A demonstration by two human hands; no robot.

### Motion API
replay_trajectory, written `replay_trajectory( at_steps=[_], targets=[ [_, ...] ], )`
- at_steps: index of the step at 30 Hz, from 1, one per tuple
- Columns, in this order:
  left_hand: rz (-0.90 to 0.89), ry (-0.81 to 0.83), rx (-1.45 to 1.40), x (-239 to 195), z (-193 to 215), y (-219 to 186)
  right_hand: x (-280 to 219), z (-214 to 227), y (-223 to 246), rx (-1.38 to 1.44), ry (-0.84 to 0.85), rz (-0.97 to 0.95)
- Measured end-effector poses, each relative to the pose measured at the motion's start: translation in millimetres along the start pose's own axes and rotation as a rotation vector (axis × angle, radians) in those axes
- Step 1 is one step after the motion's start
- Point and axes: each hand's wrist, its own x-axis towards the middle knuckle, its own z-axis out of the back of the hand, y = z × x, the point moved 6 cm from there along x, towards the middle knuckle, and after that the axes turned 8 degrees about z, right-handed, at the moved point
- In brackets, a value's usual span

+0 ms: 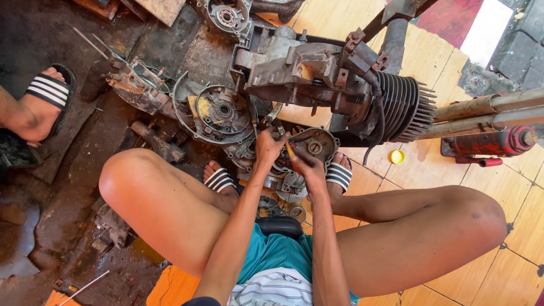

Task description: Cleaning a motorcycle magneto rotor with a brush and solvent after performing adjustments on the engine block.

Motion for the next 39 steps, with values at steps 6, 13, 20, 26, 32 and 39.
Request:
replay_trajectory(
  at_steps=[6, 13, 20, 26, 32, 39],
  targets=[
    [0.002, 0.017, 0.253, 36, -71, 71, 23, 4, -93, -0.717, 0.161, -0.001],
    [0.281, 0.189, 0.308, 19, -72, 70, -4, -13, -14, -0.908, 0.351, 0.034],
    [-0.202, -0.517, -0.400, -36, 53, -63, -35, -8, 201, -0.562, 0.311, 0.402],
    [-0.580, -0.690, -0.168, -11, 74, -119, 8, 29, 294, -0.760, -0.261, 1.187],
    [-0.862, -0.675, -0.064, 18, 69, -141, 64, 59, 293, -1.269, -0.293, 0.816],
    [-1.061, -0.634, -0.165, 48, 65, -149, 102, 112, 277, -1.099, -0.181, 0.432]
  ],
)
